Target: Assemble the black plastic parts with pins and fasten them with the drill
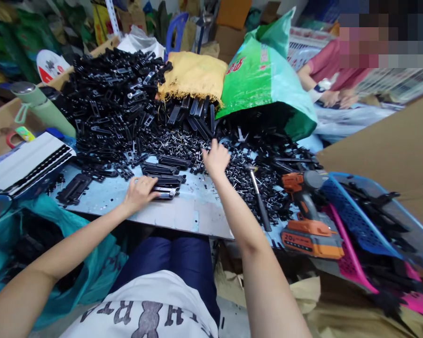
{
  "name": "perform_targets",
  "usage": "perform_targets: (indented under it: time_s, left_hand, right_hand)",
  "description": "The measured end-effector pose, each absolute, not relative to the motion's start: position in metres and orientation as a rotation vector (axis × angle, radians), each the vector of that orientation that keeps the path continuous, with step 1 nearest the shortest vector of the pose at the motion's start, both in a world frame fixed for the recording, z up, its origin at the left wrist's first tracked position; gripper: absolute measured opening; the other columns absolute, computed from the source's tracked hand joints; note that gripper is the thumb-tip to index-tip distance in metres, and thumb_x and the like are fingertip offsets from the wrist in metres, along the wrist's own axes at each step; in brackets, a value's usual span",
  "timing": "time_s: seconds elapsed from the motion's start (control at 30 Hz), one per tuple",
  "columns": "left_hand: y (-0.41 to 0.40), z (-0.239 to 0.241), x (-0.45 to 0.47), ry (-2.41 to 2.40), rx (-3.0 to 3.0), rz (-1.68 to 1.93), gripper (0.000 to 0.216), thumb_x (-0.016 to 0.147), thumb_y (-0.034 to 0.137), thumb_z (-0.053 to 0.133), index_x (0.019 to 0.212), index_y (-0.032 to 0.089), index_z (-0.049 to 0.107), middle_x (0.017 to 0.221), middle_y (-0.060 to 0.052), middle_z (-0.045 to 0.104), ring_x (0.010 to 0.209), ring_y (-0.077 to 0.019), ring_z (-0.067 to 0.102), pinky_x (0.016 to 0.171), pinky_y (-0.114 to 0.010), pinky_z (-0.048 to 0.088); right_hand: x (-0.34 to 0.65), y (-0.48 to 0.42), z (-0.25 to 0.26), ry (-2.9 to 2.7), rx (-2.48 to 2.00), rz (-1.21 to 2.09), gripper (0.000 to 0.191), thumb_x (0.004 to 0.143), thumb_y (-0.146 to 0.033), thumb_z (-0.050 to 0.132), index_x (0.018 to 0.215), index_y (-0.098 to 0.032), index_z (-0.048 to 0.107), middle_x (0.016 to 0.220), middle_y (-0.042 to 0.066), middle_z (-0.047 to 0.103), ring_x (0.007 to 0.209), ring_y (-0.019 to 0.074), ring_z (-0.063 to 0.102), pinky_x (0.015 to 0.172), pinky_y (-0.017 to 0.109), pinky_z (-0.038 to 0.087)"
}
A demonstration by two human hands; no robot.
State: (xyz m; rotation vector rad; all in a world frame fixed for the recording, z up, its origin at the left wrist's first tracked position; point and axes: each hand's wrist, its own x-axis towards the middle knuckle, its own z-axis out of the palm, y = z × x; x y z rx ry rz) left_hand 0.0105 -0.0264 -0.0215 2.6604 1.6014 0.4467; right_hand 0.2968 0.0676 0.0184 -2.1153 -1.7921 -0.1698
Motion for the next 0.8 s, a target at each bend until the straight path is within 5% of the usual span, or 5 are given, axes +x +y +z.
perform_targets:
  time_s: [0.13,0.3,0.5,0.63,0.8]
  left_hand:
    - [0.022,-0.003,-0.012,2.353,2.098,0.446,0.048,0.09,0.043,0.033,0.108,0.005,0.057,0.107,-0.022,0.057,0.104,-0.0327,0.048,0.084,-0.04,0.038]
    - [0.079,-0.001,-0.009,2.224,2.175,0.263,0.042,0.084,0.038,0.044,0.107,0.006,0.059,0.115,-0.022,0.053,0.111,-0.034,0.044,0.086,-0.04,0.04]
    - [0.109,-0.004,-0.002,2.142,2.035,0.018,0.047,0.083,0.04,0.051,0.113,0.005,0.058,0.118,-0.021,0.055,0.113,-0.0318,0.048,0.09,-0.037,0.042]
    - [0.119,0.001,-0.004,2.151,1.966,-0.039,0.049,0.077,0.04,0.06,0.112,0.006,0.059,0.117,-0.021,0.056,0.111,-0.0322,0.051,0.087,-0.037,0.045]
    - [0.122,0.011,0.004,2.155,1.934,-0.084,0.043,0.07,0.027,0.068,0.106,0.004,0.061,0.109,-0.022,0.061,0.105,-0.034,0.055,0.081,-0.038,0.046]
  right_hand:
    - [0.343,0.096,0.02,-1.547,-2.486,-0.007,0.062,0.081,-0.046,0.056,0.126,-0.007,0.044,0.114,0.024,0.055,0.109,0.0346,0.049,0.087,0.047,0.039]
    - [0.359,0.105,0.018,-1.449,-2.531,0.202,0.055,0.073,-0.04,0.065,0.118,-0.009,0.052,0.112,0.019,0.057,0.104,0.029,0.054,0.085,0.039,0.043]
    - [0.338,0.064,0.039,-1.654,-2.009,0.178,0.048,0.074,-0.043,0.064,0.111,-0.014,0.057,0.104,0.012,0.057,0.097,0.024,0.054,0.085,0.036,0.043]
    - [0.305,0.0,0.034,-1.777,-1.566,0.582,0.044,0.077,-0.055,0.055,0.1,-0.016,0.056,0.095,0.009,0.058,0.084,0.0201,0.056,0.074,0.034,0.047]
    - [0.306,-0.079,-0.009,-1.748,-1.347,0.802,0.059,0.066,-0.054,0.069,0.109,-0.021,0.045,0.098,0.007,0.06,0.087,0.022,0.06,0.075,0.037,0.05]
